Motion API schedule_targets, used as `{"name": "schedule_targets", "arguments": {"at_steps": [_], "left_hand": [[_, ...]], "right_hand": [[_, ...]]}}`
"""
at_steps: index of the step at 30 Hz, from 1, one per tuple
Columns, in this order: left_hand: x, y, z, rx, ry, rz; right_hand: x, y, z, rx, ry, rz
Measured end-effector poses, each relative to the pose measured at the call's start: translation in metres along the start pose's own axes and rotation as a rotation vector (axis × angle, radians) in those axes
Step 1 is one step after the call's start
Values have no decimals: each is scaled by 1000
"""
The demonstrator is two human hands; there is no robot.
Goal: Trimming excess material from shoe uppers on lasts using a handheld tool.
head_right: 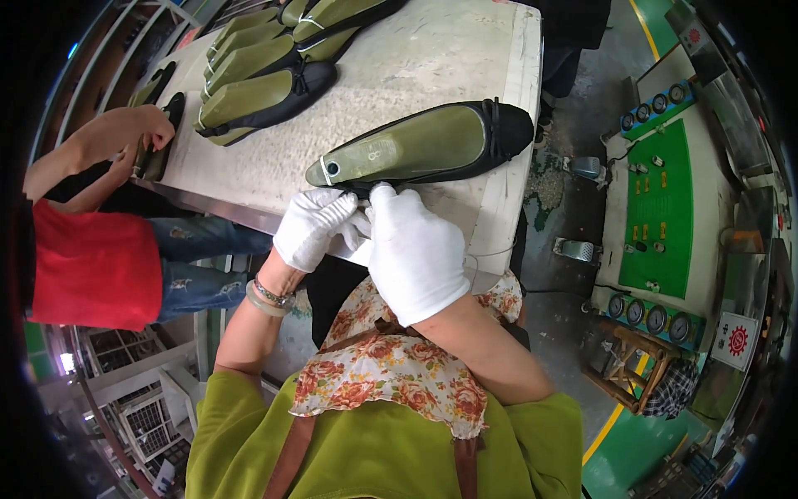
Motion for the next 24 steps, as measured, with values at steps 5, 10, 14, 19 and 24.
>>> {"name": "schedule_targets", "arguments": {"at_steps": [5,10,14,19,24], "left_hand": [[1,0,0,6,-6,15],[1,0,1,28,-1,19],[1,-1,2,26,3,36],[1,-1,2,24,48,28],[0,1,4,62,68,42]], "right_hand": [[2,-1,-3,-45,-96,94],[-1,3,-4,-91,-16,115],[2,3,-2,-86,24,110],[-1,9,4,-36,128,77],[3,13,24,0,212,10]]}}
Point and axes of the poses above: each hand's wrist, its own y-axis towards the middle knuckle, its own x-axis out of the palm, z = x × y, the point moved 8 cm from there along y, towards the middle knuckle, and after that the axes turned 3 degrees about z, right-handed, at the moved point
